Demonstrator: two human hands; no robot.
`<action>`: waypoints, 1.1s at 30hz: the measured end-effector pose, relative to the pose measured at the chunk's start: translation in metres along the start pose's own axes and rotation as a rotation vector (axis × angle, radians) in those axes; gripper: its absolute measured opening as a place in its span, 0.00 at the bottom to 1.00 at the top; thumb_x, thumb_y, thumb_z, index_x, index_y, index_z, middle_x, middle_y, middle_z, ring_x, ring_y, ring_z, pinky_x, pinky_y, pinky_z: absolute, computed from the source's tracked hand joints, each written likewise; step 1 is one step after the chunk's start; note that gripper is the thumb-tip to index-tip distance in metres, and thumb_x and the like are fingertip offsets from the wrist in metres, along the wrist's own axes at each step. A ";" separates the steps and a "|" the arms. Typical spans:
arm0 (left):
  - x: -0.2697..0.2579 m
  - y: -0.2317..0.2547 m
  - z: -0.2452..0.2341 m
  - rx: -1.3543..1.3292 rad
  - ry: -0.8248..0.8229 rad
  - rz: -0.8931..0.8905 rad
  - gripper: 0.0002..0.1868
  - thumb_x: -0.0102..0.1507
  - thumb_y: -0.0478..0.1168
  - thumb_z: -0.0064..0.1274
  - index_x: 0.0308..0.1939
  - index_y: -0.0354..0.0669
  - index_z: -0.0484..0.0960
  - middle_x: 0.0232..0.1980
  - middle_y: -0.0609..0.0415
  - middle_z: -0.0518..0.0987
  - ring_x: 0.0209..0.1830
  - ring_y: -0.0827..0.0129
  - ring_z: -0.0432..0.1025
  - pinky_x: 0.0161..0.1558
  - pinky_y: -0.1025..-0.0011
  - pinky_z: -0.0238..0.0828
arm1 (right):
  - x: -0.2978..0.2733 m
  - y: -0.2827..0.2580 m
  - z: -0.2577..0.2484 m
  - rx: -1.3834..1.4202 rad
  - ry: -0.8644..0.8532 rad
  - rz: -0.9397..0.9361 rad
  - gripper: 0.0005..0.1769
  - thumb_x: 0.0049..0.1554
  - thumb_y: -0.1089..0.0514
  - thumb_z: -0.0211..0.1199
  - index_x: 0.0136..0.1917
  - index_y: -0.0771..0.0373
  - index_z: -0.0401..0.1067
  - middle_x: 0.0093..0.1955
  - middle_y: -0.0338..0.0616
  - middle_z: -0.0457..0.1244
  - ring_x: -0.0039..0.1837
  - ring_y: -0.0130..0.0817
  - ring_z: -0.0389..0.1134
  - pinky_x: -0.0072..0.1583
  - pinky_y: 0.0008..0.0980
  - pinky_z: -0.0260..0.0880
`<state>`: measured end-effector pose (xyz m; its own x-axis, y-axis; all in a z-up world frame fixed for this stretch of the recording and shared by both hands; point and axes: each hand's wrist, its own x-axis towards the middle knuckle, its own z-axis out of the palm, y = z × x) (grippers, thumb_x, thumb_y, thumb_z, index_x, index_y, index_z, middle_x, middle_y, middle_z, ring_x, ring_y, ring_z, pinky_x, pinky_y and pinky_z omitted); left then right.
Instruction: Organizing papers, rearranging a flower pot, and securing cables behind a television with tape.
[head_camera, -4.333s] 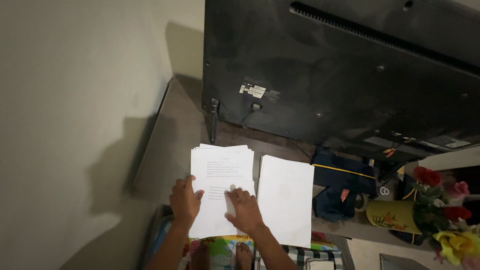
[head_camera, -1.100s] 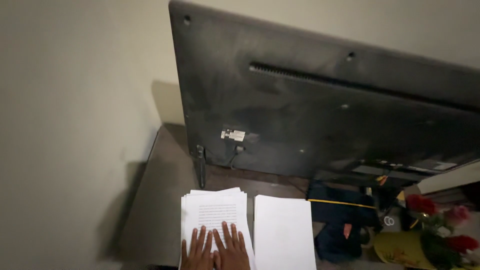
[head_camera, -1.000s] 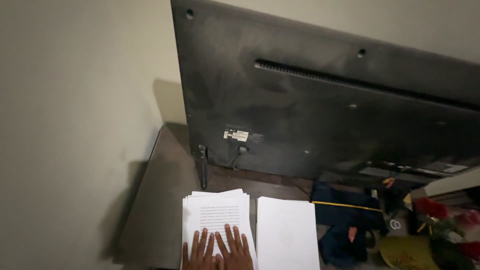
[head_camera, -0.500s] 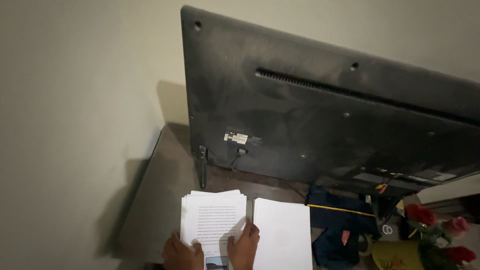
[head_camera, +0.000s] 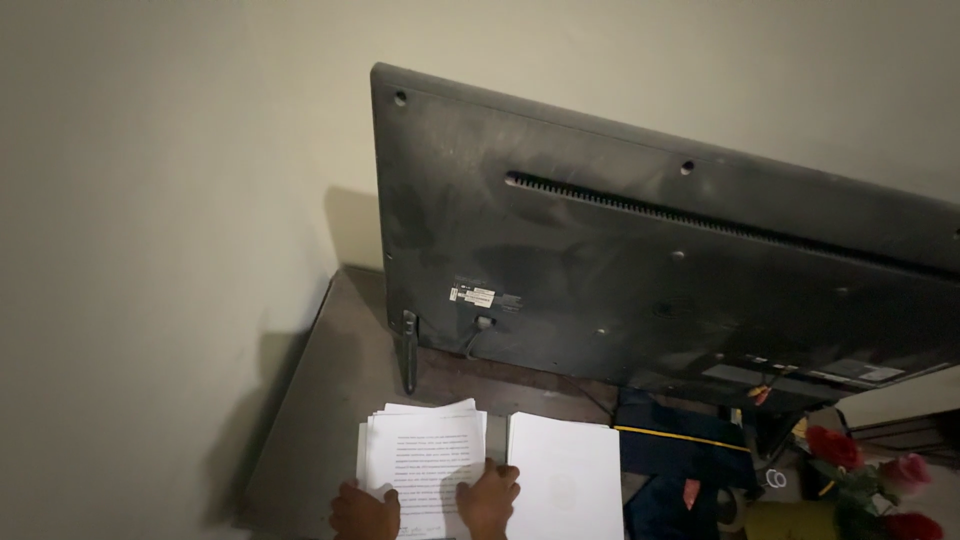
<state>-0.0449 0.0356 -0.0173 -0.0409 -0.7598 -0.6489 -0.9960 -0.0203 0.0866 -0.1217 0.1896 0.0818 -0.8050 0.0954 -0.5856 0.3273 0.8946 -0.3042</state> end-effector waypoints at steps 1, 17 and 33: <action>-0.004 0.002 -0.008 -0.002 0.002 0.001 0.49 0.57 0.57 0.69 0.75 0.48 0.61 0.69 0.45 0.68 0.66 0.52 0.67 0.63 0.54 0.69 | 0.018 0.008 0.016 0.001 0.001 -0.002 0.37 0.53 0.54 0.70 0.72 0.56 0.60 0.74 0.52 0.51 0.76 0.55 0.52 0.71 0.45 0.63; -0.024 0.002 -0.037 -0.021 -0.031 0.002 0.45 0.57 0.55 0.69 0.73 0.48 0.64 0.69 0.46 0.67 0.66 0.54 0.66 0.64 0.54 0.68 | 0.065 0.059 0.053 0.552 -0.073 -0.466 0.30 0.56 0.63 0.63 0.71 0.63 0.64 0.65 0.50 0.68 0.68 0.40 0.70 0.68 0.32 0.65; -0.039 0.010 -0.119 -0.815 -0.234 0.723 0.23 0.57 0.46 0.65 0.49 0.32 0.84 0.43 0.39 0.86 0.41 0.53 0.86 0.49 0.54 0.82 | -0.050 -0.015 -0.150 0.610 -0.030 -0.619 0.32 0.58 0.61 0.64 0.74 0.64 0.61 0.64 0.51 0.68 0.69 0.39 0.68 0.71 0.35 0.60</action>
<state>-0.0435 -0.0126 0.0984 -0.6903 -0.6253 -0.3641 -0.3855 -0.1081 0.9163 -0.1606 0.2371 0.2288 -0.9152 -0.3507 -0.1986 0.0499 0.3905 -0.9193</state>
